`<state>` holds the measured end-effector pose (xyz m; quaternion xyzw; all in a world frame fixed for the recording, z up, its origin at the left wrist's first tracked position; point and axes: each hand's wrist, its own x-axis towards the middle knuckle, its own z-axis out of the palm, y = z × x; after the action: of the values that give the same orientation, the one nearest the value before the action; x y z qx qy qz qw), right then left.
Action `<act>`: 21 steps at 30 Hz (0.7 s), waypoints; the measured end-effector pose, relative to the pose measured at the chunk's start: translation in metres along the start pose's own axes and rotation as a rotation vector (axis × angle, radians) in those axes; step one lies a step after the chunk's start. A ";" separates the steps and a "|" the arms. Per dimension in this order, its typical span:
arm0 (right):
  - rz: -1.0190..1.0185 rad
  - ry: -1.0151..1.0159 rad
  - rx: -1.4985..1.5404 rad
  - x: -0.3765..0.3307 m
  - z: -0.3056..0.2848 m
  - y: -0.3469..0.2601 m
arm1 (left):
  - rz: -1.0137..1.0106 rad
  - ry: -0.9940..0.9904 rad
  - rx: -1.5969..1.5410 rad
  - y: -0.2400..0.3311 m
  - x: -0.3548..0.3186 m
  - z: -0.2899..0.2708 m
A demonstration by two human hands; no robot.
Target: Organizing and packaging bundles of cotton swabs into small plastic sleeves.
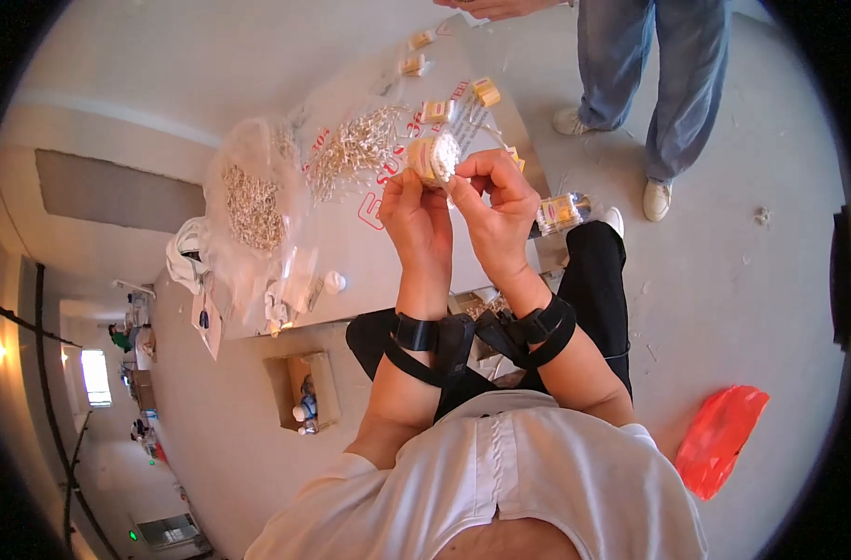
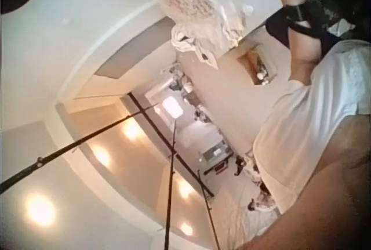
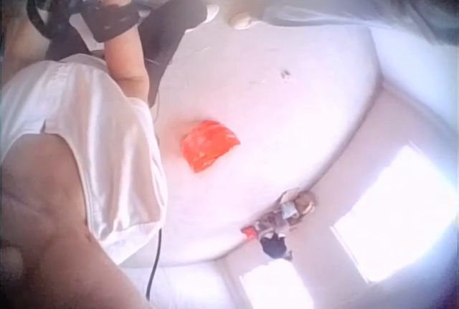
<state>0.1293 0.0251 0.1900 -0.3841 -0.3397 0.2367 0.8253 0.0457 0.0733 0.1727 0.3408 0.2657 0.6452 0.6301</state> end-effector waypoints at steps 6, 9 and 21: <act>0.110 -0.004 0.087 0.009 -0.001 0.002 | 0.015 0.026 -0.020 -0.002 0.003 0.009; 0.091 -0.032 0.091 0.015 0.000 0.002 | 0.023 0.008 -0.045 -0.003 0.007 0.008; -0.034 0.037 -0.055 0.017 0.000 0.009 | -0.066 0.012 -0.169 -0.012 0.011 0.009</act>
<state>0.1400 0.0416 0.1892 -0.4051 -0.3375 0.2059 0.8244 0.0609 0.0843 0.1700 0.2736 0.2253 0.6464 0.6757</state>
